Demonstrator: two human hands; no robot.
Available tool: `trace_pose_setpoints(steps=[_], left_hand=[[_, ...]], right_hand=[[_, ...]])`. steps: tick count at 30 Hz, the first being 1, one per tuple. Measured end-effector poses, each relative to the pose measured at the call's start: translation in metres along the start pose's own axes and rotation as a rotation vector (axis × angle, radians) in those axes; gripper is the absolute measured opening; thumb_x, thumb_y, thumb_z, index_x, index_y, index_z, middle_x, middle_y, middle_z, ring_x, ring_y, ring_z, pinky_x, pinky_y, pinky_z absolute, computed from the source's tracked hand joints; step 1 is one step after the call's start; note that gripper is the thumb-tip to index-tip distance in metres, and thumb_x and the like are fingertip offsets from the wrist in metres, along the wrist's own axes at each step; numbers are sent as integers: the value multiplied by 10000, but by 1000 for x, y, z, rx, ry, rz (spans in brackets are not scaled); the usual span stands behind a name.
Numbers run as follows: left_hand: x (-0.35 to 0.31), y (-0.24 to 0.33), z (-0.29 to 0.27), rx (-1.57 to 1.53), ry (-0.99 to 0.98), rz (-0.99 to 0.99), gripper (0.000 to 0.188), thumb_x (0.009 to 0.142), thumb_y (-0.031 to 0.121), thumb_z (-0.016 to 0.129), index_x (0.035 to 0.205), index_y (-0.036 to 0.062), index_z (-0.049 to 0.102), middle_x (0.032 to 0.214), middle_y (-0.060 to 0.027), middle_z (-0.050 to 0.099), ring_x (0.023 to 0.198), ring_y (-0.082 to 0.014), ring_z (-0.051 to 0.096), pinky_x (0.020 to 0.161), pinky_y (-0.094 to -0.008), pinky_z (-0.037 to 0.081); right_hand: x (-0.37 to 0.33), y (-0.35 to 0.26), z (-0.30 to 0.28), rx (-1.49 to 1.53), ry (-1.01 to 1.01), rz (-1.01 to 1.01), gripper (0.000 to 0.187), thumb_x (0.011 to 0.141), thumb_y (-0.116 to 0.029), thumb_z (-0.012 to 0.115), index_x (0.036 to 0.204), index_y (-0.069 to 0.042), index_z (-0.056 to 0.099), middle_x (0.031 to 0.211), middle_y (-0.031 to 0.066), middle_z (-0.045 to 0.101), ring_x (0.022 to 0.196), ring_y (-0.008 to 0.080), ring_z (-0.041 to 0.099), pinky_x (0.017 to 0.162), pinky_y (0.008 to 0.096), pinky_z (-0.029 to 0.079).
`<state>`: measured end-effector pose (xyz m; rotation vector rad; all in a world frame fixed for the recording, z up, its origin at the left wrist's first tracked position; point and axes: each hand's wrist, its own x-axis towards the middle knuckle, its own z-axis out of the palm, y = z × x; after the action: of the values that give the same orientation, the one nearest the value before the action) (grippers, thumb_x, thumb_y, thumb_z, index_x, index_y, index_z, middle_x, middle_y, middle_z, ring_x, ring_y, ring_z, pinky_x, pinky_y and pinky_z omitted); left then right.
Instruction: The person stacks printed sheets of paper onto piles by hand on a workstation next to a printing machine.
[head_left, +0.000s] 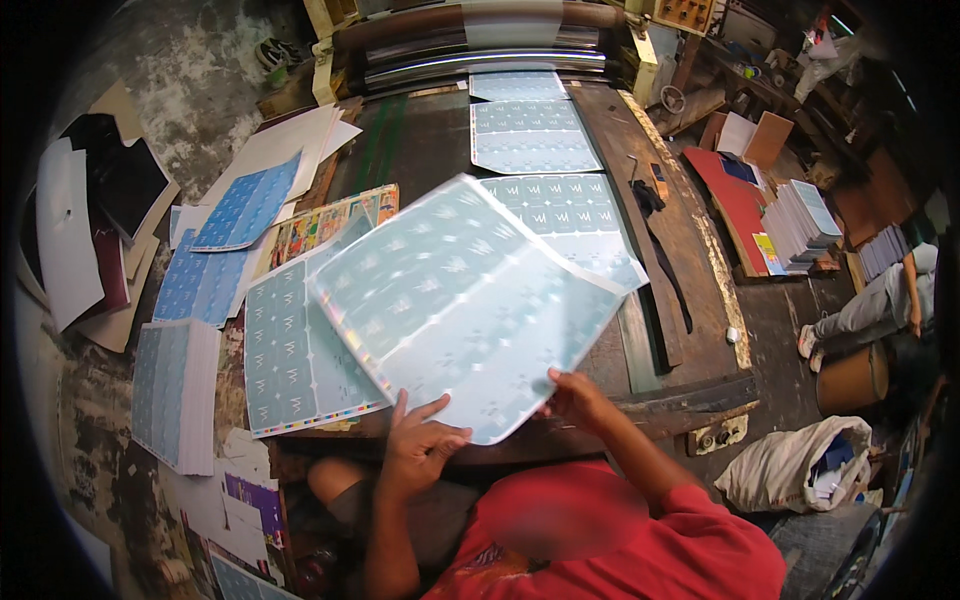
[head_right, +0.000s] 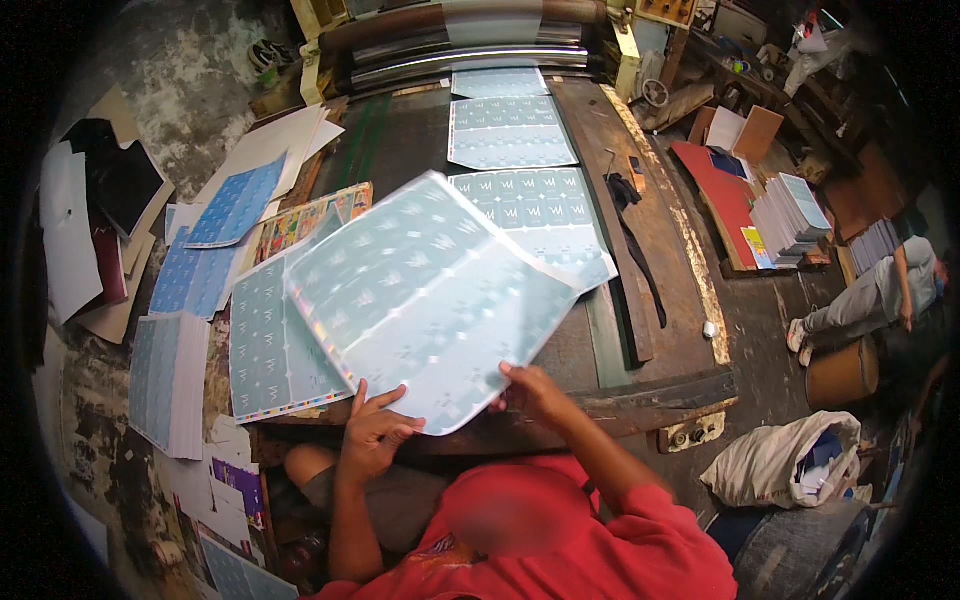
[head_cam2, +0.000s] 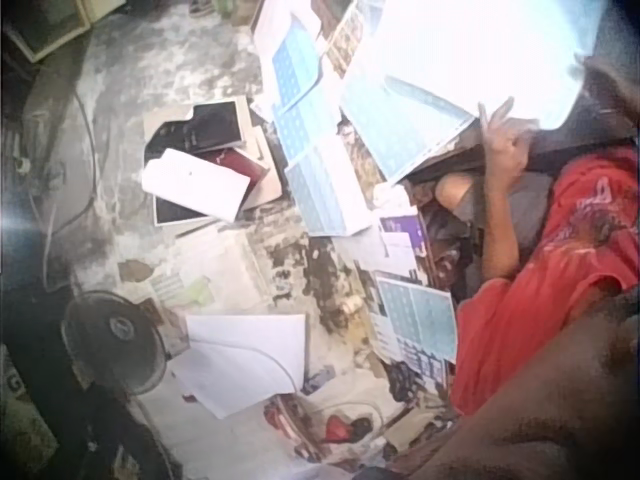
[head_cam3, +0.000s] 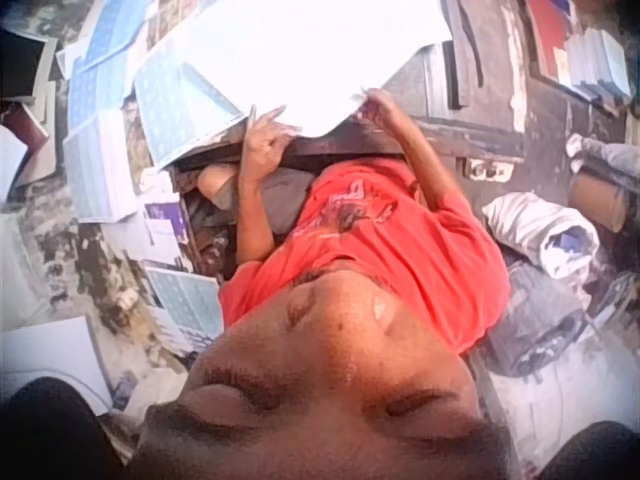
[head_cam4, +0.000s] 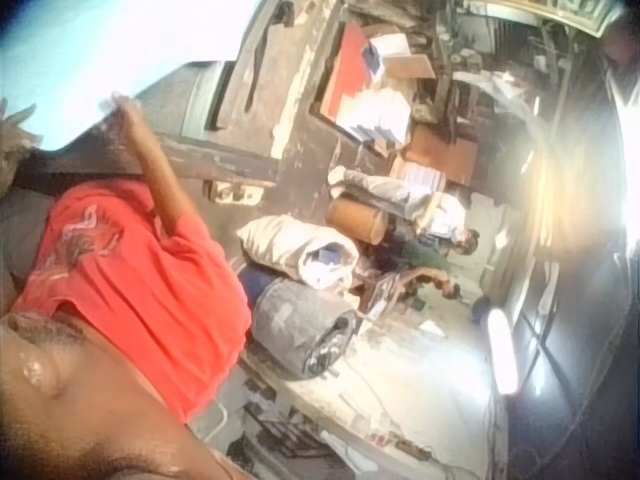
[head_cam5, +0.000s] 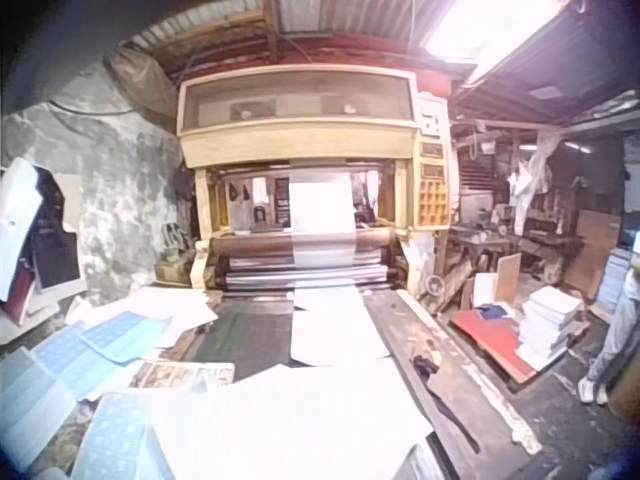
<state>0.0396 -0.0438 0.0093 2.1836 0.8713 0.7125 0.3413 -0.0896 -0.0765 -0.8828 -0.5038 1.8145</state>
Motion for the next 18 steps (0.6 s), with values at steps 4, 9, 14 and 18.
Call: trace_pose_setpoints(steps=[4, 9, 14, 18], left_hand=[[10, 10, 1, 195, 137, 26, 400, 870, 435, 649, 1101, 111, 694, 1201, -67, 673, 1310, -343, 475, 1131, -583, 188], [12, -29, -2, 636, 340, -99, 377, 933, 230, 601, 1262, 45, 587, 1155, -76, 686, 1246, -298, 537, 1130, -548, 231], [17, -29, 4, 621, 469, -108, 311, 924, 97, 590, 1231, 49, 604, 1056, -85, 716, 1081, -243, 638, 1144, -544, 215], [11, -38, 4, 415, 486, -171, 315, 876, 112, 664, 1182, 49, 628, 997, -95, 727, 1033, -250, 653, 1122, -507, 275]], right_hand=[[-27, 22, 1, 151, 180, 48, 382, 911, -231, 624, 1165, 17, 481, 839, 100, 602, 638, 185, 580, 608, 350, 502], [-75, 62, -9, -24, 377, 62, 340, 942, -280, 564, 1107, 15, 517, 734, 106, 610, 628, 202, 596, 583, 300, 481], [-106, 97, -18, -9, 350, 60, 373, 985, -276, 501, 1157, 54, 470, 887, 172, 633, 717, 227, 629, 654, 324, 509], [-104, 95, -12, 117, 421, 71, 401, 1002, -297, 476, 1198, 53, 460, 916, 190, 643, 748, 239, 638, 690, 341, 521]])
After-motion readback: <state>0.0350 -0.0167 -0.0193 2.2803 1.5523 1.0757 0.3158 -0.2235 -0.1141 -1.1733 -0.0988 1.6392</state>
